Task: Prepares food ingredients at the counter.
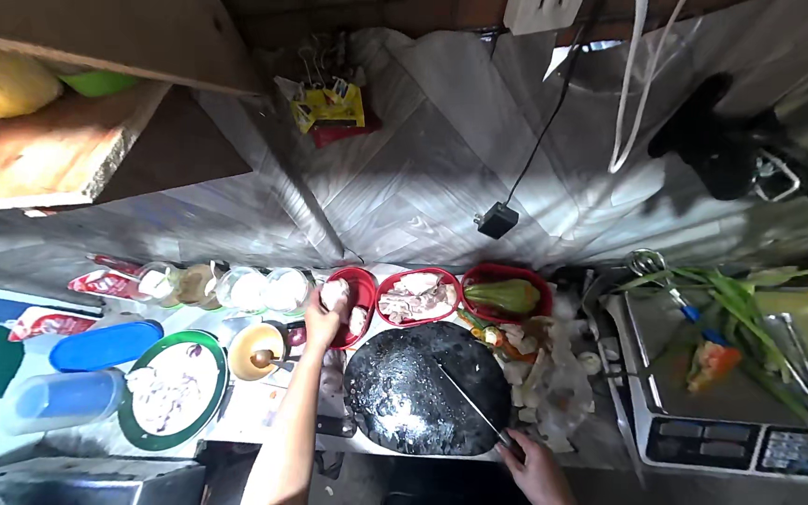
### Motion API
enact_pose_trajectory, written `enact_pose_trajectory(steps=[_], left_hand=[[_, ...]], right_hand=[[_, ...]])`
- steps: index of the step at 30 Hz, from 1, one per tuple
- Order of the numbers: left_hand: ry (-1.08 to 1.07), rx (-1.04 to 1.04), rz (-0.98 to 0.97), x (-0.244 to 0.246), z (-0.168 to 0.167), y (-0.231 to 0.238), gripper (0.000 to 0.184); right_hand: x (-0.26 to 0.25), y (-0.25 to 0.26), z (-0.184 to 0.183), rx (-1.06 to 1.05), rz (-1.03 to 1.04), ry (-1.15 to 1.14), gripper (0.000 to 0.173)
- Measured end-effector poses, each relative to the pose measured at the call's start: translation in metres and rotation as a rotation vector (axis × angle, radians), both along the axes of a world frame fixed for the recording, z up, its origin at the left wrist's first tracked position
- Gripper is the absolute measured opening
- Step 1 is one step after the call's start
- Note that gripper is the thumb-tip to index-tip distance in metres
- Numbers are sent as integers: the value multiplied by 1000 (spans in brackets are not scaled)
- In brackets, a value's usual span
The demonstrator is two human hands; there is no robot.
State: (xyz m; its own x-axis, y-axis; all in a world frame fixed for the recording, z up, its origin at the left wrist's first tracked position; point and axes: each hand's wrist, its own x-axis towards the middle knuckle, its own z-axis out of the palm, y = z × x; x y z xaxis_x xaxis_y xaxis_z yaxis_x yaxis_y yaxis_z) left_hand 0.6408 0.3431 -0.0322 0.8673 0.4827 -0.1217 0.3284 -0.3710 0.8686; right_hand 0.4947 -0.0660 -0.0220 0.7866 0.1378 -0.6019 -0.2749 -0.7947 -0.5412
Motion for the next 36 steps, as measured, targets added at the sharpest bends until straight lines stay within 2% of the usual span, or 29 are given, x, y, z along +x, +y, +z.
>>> enact_pose_trajectory(steps=[3,6,9,11,13,14,15,17,22,29,34,36], left_hand=[[111,-88,-236,-54,8,-57,70],[309,-183,-426,-93,-10,-117,65],[334,-40,-468,-91,-19,-137,53],[214,131,-392,-67,-10,-122,44],[166,273,-174,-35,2,-89,37],[217,306,-57,-19,4,-69,40],[305,286,28,-6,2,-51,47],[461,208,71,12,-9,-25,59],[503,208,143,25,-22,-24,47],[559,306,-43,12,-20,-7,46],[745,486,-271,19,-8,-7,50],[766,547,-297,20,-8,-10,50]], right_hand=[[-4,-3,-2,32,-34,-44,36],[-6,-5,-4,59,-58,-92,35],[-2,-5,-4,59,-50,-111,34],[2,-3,0,56,-45,-113,36],[4,0,5,56,-25,-126,36],[4,1,6,52,-11,-145,36],[4,2,6,44,2,-149,37],[0,2,5,35,16,-141,38],[-16,-1,4,33,-4,-102,36],[-31,-8,-1,49,-26,-134,34],[-23,0,5,17,-48,-94,36],[-21,2,5,25,-45,-88,38]])
